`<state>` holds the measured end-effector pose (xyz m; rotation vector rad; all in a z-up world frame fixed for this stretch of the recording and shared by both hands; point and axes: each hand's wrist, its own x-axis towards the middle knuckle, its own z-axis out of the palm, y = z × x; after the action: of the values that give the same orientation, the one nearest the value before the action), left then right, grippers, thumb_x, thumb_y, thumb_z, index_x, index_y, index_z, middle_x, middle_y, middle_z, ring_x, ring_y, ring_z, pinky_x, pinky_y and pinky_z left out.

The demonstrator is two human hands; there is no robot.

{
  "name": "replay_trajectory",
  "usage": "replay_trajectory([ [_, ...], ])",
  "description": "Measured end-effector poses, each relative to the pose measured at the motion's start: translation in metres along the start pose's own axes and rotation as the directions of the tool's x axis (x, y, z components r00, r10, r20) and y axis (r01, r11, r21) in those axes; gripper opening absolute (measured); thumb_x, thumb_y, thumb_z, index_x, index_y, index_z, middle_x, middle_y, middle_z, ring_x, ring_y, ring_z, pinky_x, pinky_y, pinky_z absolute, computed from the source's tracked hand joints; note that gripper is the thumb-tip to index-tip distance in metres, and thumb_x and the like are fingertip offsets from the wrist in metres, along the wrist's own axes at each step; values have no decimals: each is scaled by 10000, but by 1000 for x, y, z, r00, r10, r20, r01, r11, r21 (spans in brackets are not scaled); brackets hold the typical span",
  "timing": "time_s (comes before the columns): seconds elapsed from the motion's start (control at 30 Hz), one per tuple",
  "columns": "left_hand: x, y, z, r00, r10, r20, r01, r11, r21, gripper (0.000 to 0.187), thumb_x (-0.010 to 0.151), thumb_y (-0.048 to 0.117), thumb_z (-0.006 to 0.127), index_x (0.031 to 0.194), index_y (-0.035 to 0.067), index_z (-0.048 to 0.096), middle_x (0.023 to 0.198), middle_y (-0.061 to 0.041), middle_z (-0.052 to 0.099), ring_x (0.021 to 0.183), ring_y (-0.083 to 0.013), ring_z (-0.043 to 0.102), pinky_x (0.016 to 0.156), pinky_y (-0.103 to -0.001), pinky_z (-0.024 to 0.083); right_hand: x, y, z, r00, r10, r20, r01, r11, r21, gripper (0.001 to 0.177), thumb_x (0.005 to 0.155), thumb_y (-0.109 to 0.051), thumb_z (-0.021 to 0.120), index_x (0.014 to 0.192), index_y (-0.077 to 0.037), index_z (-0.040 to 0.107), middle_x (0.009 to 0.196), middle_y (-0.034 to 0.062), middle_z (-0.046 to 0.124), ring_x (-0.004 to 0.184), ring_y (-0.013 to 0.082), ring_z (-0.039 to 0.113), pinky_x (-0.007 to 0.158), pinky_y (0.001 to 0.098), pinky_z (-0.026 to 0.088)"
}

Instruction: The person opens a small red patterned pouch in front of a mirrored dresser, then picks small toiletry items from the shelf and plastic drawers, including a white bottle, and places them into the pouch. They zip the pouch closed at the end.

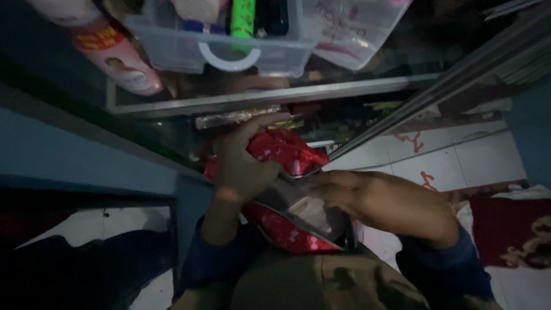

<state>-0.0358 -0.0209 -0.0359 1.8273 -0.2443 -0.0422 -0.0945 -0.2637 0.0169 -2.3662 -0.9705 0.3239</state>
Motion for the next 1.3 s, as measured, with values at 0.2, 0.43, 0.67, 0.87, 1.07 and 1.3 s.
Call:
replay_trajectory([
  [0.2, 0, 6, -8, 950, 311, -15, -311, 950, 5, 636, 668, -15, 693, 1298, 66, 671, 1182, -126, 747, 1115, -204, 725, 976, -319, 553, 3, -48, -62, 916, -111, -386, -18, 949, -315, 364, 832, -105, 723, 1196, -120, 709, 1118, 74, 736, 993, 241, 742, 808, 343, 610],
  [0.43, -9, 36, -25, 982, 183, -52, -185, 982, -34, 678, 660, -39, 666, 1319, 120, 681, 903, -76, 739, 832, -124, 712, 754, -265, 567, 56, -70, -108, 749, -308, -586, 20, 895, -445, 262, 924, 9, 750, 1164, -90, 711, 1113, 81, 708, 1019, 225, 739, 833, 323, 593],
  [0.67, -2, 54, -37, 982, 185, -49, -190, 971, -147, 747, 656, -64, 652, 1380, 119, 628, 848, -32, 729, 776, -70, 681, 707, -237, 550, 131, -74, -146, 848, -470, -246, 265, 777, -572, 339, 803, -47, 791, 1135, -105, 751, 1096, 93, 707, 939, 279, 726, 766, 368, 590],
  [0.87, 12, 48, -43, 975, 215, -51, -218, 973, -70, 726, 652, -48, 674, 1359, 111, 638, 764, -35, 711, 704, -68, 665, 665, -243, 538, 164, -67, -156, 940, -333, -71, 226, 767, -600, 540, 646, 39, 763, 1155, -139, 765, 1109, 101, 711, 898, 299, 728, 725, 383, 587],
  [1.07, 20, 41, -45, 986, 165, -29, -167, 981, -97, 751, 638, -54, 636, 1369, 116, 642, 778, -53, 740, 696, -86, 678, 668, -253, 549, 172, -62, -154, 946, -313, -81, 214, 795, -567, 388, 773, -68, 771, 1148, -169, 765, 1030, 92, 720, 909, 301, 727, 741, 420, 577],
  [1.3, 23, 39, -43, 978, 209, -18, -209, 970, -126, 650, 694, -57, 645, 1329, 84, 653, 1008, -97, 811, 903, -127, 776, 794, -271, 598, 163, -48, -157, 900, -391, -191, 243, 817, -523, 268, 910, -205, 715, 1152, -92, 707, 1038, 99, 737, 915, 283, 739, 732, 393, 578],
])
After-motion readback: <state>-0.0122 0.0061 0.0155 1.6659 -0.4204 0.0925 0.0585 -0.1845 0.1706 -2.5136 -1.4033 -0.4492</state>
